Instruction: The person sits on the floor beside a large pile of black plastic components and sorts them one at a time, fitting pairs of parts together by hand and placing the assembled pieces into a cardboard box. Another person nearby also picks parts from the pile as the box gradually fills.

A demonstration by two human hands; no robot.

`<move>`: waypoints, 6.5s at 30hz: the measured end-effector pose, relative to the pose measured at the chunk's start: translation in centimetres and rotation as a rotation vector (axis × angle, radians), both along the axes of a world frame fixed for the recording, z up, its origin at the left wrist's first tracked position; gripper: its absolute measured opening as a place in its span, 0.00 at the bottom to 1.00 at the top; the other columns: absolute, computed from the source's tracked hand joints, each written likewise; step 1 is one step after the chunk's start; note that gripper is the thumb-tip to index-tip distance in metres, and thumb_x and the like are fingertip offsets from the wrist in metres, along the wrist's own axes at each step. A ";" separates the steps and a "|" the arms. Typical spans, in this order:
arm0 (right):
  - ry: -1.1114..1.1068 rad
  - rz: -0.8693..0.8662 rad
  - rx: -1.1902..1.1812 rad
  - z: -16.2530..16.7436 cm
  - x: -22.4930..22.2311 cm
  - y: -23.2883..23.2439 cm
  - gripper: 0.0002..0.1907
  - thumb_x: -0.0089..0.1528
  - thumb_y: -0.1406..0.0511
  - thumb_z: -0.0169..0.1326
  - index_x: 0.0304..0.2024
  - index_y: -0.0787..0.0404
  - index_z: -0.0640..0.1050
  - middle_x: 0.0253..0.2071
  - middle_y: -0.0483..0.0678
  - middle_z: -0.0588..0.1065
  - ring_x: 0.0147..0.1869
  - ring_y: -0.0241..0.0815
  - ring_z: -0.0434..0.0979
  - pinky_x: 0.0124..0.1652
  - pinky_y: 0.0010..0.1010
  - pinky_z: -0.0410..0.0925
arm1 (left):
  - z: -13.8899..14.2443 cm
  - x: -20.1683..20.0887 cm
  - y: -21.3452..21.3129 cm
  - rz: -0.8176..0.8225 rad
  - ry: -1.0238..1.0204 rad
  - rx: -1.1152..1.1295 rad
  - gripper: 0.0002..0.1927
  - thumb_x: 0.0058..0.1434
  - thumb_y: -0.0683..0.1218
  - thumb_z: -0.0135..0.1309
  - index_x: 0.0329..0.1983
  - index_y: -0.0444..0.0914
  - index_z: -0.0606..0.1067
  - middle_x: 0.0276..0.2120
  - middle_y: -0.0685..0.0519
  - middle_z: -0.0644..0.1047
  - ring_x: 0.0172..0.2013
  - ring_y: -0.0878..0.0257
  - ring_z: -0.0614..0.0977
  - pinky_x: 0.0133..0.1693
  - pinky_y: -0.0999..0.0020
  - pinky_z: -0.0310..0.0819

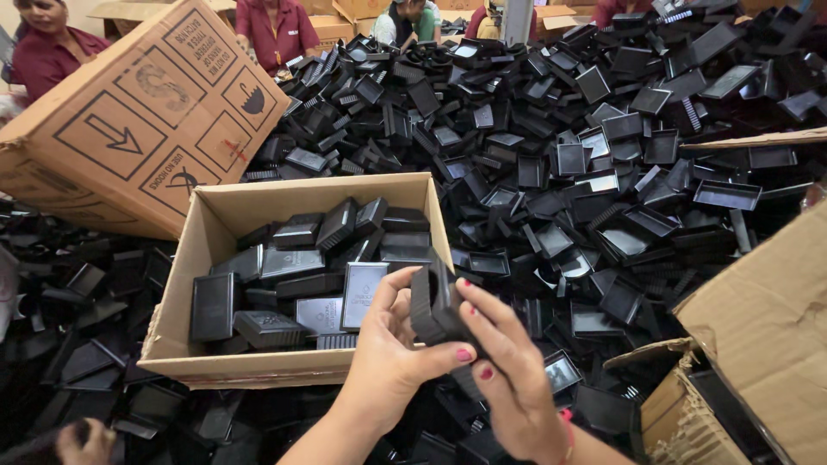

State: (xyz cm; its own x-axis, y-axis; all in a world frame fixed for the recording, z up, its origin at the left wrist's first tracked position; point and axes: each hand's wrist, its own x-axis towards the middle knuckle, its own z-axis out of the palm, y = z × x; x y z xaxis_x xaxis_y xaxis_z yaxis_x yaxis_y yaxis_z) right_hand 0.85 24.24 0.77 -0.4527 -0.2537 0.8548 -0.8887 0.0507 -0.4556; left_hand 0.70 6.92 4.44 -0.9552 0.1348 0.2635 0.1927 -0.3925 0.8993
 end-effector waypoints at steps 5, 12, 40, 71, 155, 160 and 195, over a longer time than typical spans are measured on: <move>0.086 -0.025 0.020 -1.3 0.0 -1.0 0.31 0.63 0.67 0.53 0.67 0.73 0.62 0.71 0.68 0.62 0.74 0.64 0.67 0.69 0.41 0.61 | -1.2 0.1 -0.5 0.012 -0.014 0.085 0.47 0.41 0.41 0.74 0.64 0.35 0.63 0.50 0.48 0.77 0.50 0.61 0.80 0.55 0.63 0.75; -0.238 0.001 0.064 -2.3 0.4 -0.5 0.23 0.62 0.71 0.59 0.60 0.70 0.73 0.52 0.55 0.83 0.52 0.44 0.89 0.51 0.27 0.76 | -1.1 0.0 -2.4 0.355 0.414 -0.442 0.36 0.45 0.59 0.71 0.52 0.39 0.72 0.40 0.54 0.76 0.42 0.67 0.79 0.45 0.69 0.76; -1.142 -0.876 0.446 -33.0 -19.2 13.2 0.24 0.52 0.58 0.68 0.48 0.59 0.82 0.48 0.53 0.81 0.54 0.50 0.81 0.55 0.38 0.72 | -6.2 -5.5 -8.5 0.775 0.467 -1.398 0.33 0.59 0.52 0.57 0.68 0.42 0.68 0.68 0.34 0.60 0.68 0.31 0.58 0.63 0.35 0.49; -1.438 0.372 -0.739 -19.0 -17.2 9.2 0.26 0.53 0.63 0.59 0.54 0.63 0.75 0.46 0.52 0.80 0.50 0.50 0.81 0.50 0.50 0.73 | -0.8 -1.0 -3.5 0.330 0.531 -0.939 0.23 0.59 0.47 0.62 0.57 0.37 0.76 0.62 0.42 0.74 0.63 0.46 0.76 0.61 0.58 0.68; -0.343 -0.141 -0.323 0.1 0.8 1.4 0.31 0.68 0.60 0.48 0.70 0.70 0.65 0.71 0.61 0.65 0.67 0.53 0.70 0.64 0.38 0.62 | -0.1 0.6 2.1 -0.245 -0.163 0.161 0.42 0.56 0.38 0.58 0.74 0.39 0.55 0.60 0.46 0.70 0.60 0.57 0.74 0.59 0.60 0.69; -0.258 -0.094 -0.174 -0.1 1.0 1.4 0.31 0.70 0.57 0.45 0.70 0.71 0.65 0.74 0.61 0.66 0.77 0.55 0.67 0.72 0.39 0.58 | -0.3 0.4 2.3 -0.172 -0.182 0.122 0.40 0.58 0.39 0.58 0.73 0.36 0.58 0.60 0.47 0.71 0.58 0.58 0.75 0.55 0.61 0.71; -0.583 -0.304 -0.325 -4.5 -7.8 7.4 0.21 0.63 0.73 0.55 0.60 0.66 0.75 0.48 0.49 0.80 0.52 0.34 0.80 0.54 0.24 0.71 | -7.6 -9.7 -19.2 1.062 0.307 -1.395 0.32 0.68 0.48 0.55 0.76 0.45 0.64 0.69 0.36 0.64 0.68 0.31 0.62 0.66 0.35 0.53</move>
State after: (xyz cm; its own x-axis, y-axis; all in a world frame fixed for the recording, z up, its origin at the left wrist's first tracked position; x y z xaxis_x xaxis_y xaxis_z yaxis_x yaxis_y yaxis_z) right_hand -6.94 31.64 -3.76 -0.8670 0.1809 0.4642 -0.4654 0.0389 -0.8843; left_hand -8.97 -12.31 -3.20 -0.7154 -0.1895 0.6726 0.0405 0.9497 0.3107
